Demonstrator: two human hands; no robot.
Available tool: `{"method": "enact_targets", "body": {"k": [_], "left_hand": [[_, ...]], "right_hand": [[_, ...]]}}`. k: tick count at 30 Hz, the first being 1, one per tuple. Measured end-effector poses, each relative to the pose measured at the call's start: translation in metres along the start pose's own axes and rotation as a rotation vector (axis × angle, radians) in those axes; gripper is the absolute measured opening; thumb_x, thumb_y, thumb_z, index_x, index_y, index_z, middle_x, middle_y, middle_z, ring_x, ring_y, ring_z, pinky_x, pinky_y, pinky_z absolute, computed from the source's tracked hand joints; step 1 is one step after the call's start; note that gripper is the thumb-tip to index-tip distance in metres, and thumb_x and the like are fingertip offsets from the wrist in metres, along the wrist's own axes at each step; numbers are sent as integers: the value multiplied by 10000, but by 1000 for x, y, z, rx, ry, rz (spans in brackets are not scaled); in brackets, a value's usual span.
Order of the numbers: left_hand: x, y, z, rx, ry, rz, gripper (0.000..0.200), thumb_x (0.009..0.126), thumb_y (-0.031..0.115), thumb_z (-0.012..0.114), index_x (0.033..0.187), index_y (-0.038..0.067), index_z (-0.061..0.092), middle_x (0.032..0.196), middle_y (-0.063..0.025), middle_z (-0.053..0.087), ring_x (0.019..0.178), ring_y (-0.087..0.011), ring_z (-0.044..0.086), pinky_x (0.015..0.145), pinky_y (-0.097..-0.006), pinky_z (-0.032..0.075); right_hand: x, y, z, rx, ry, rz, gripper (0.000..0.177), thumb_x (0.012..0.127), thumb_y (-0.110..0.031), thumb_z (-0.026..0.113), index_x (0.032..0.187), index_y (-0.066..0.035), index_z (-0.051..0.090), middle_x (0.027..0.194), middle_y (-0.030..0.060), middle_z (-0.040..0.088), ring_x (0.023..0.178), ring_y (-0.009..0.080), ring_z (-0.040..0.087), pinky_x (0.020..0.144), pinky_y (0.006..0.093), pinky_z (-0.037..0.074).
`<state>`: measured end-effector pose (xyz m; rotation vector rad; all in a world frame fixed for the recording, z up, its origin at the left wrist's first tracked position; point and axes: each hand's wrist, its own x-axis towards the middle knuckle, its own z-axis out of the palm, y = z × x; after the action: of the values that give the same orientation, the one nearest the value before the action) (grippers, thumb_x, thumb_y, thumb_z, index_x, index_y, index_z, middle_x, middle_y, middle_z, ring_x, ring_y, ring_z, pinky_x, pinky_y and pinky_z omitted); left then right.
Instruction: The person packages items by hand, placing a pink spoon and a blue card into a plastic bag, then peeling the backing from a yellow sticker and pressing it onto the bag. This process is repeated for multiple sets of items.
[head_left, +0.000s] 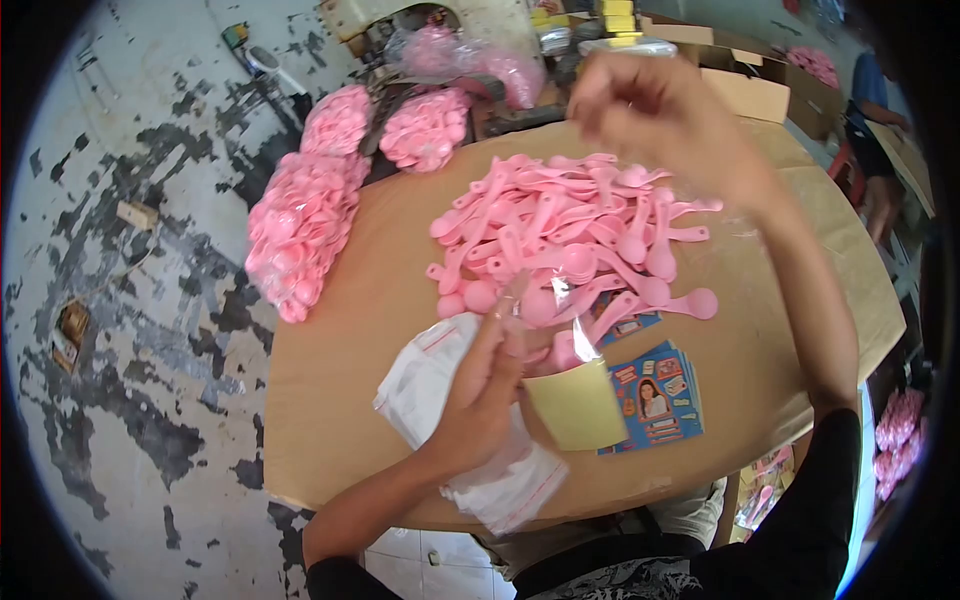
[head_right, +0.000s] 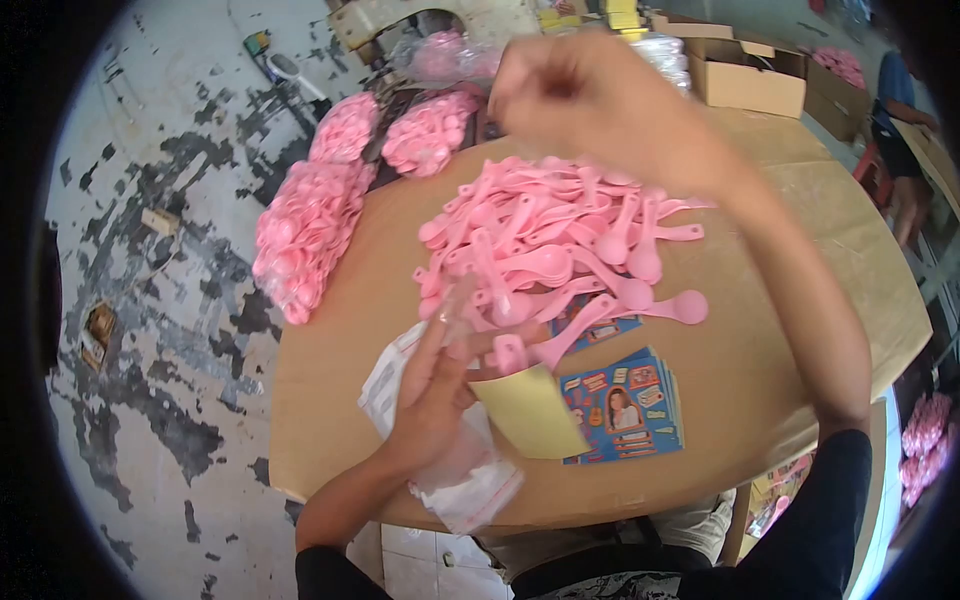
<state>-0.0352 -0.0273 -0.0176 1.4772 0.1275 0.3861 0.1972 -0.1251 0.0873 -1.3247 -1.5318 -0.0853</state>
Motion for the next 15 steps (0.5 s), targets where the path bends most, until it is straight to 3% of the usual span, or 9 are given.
{"method": "enact_targets", "body": {"k": [2, 4, 6, 8, 9, 11, 13, 15], "left_hand": [[1, 8, -5, -129, 24, -74, 470, 1043, 267, 347, 1471, 89, 268, 1242, -147, 586, 1031, -184, 627, 894, -285, 489], [6, 4, -14, -36, 70, -72, 471, 1041, 305, 320, 1429, 42, 285, 1264, -212, 561, 1035, -274, 637, 892, -350, 513], [9, 2, -10, -95, 131, -61, 446, 1037, 307, 326, 1359, 0, 357, 1243, -252, 569, 1053, -323, 635, 895, -375, 523], [9, 2, -9, -114, 77, -92, 433, 1035, 287, 334, 1339, -18, 381, 1239, -255, 571, 1061, -322, 631, 899, -374, 521], [11, 3, -10, -114, 50, -99, 427, 1033, 276, 338, 1329, -27, 392, 1238, -256, 572, 1065, -322, 629, 901, -374, 520], [12, 4, -12, -107, 32, -134, 408, 1024, 240, 381, 1318, -37, 434, 1223, -217, 583, 1076, -275, 620, 905, -359, 514], [11, 6, -13, -145, -16, -195, 401, 1022, 236, 423, 1326, -22, 454, 1190, -141, 608, 1056, -205, 617, 903, -335, 506], [10, 9, -9, -190, 34, -159, 405, 1021, 257, 431, 1311, -21, 476, 1188, -139, 610, 1054, -203, 617, 910, -336, 505]], "right_hand": [[3, 0, -50, 93, -130, 83, 160, 868, -166, 597, 841, -10, 623, 638, -7, 546, 599, 83, 509, 596, 233, 433], [-6, 8, -98, 124, -240, 203, 188, 893, -184, 574, 900, -8, 640, 661, 0, 574, 614, 81, 517, 616, 205, 429], [-22, 68, -133, 481, -263, 382, 224, 887, -228, 608, 981, -31, 660, 705, 27, 615, 676, 115, 568, 660, 244, 468], [-55, 163, -156, -388, -261, 544, 279, 827, -219, 676, 1044, -43, 664, 821, 64, 662, 749, 178, 621, 723, 311, 509], [-81, 183, -169, -1241, -356, 306, 352, 763, -183, 726, 1084, -50, 664, 942, 90, 674, 865, 214, 644, 788, 347, 521], [-80, 174, -171, -801, -195, 464, 374, 761, -94, 699, 1129, -46, 650, 1028, 86, 668, 946, 189, 633, 828, 309, 512], [-68, 160, -180, -581, -61, 445, 311, 816, -79, 639, 1124, -32, 637, 1022, 46, 664, 933, 135, 605, 813, 307, 501], [-52, 141, -179, -429, 62, 397, 264, 864, -90, 590, 1118, -28, 632, 1020, 28, 660, 916, 107, 591, 801, 299, 492]]}}
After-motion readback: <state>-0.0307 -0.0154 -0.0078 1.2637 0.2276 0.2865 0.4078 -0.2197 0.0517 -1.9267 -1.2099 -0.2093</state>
